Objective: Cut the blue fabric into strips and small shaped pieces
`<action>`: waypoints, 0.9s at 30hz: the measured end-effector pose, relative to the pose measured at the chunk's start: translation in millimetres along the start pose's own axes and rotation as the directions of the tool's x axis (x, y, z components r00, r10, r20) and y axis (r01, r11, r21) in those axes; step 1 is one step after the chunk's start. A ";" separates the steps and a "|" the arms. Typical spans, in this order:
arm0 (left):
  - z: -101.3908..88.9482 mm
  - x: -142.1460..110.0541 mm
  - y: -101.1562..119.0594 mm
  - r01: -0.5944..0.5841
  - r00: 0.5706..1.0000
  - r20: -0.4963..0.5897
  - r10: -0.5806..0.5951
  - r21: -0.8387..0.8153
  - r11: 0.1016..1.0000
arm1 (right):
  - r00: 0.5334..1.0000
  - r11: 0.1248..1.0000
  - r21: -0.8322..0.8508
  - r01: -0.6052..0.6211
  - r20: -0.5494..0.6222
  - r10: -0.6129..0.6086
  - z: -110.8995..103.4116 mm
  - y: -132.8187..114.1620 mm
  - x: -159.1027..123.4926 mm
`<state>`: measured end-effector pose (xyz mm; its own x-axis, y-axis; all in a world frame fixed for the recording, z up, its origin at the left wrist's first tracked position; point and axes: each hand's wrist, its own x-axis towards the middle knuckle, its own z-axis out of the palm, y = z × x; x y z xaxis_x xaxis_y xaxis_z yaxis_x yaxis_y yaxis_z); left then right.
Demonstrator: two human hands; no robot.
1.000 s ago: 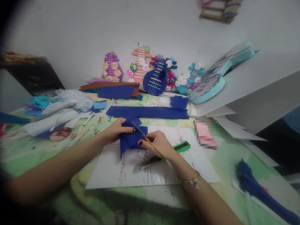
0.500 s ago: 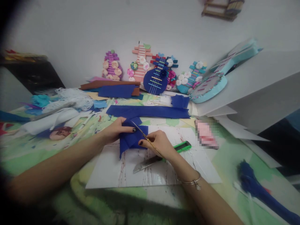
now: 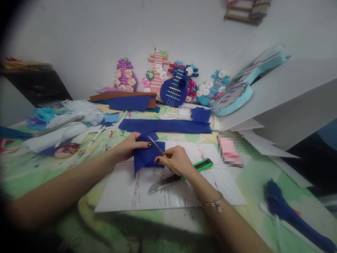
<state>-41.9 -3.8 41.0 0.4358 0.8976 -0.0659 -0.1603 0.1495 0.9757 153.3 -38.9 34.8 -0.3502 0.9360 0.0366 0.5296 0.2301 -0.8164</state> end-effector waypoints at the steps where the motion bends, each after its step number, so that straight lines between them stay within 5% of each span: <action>1: 0.1 0.2 -0.2 0.002 1.000 -0.002 -0.002 -0.008 1.000 | 1.000 0.999 0.031 -0.012 -0.004 0.012 -0.3 -0.6 -0.1; 12: -2.4 1.4 -4.1 0.043 0.999 0.030 -0.045 0.064 0.997 | 0.996 0.924 0.375 -0.077 -0.010 0.087 3.4 -4.1 -1.6; 20: -1.5 2.2 -2.4 0.020 1.000 -0.005 -0.020 0.056 0.998 | 0.999 0.945 0.327 -0.026 -0.029 0.038 -0.3 -5.1 -1.9; 27: -4.6 3.0 -1.9 0.021 1.000 -0.007 -0.021 0.047 0.999 | 0.996 0.993 0.119 0.021 0.079 -0.031 -10.5 -6.4 -2.7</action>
<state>-44.4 0.4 38.0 0.4324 0.8974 -0.0875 -0.1099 0.1487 0.9828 158.9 -40.1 46.0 -0.4260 0.9046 0.0160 0.4267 0.2165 -0.8781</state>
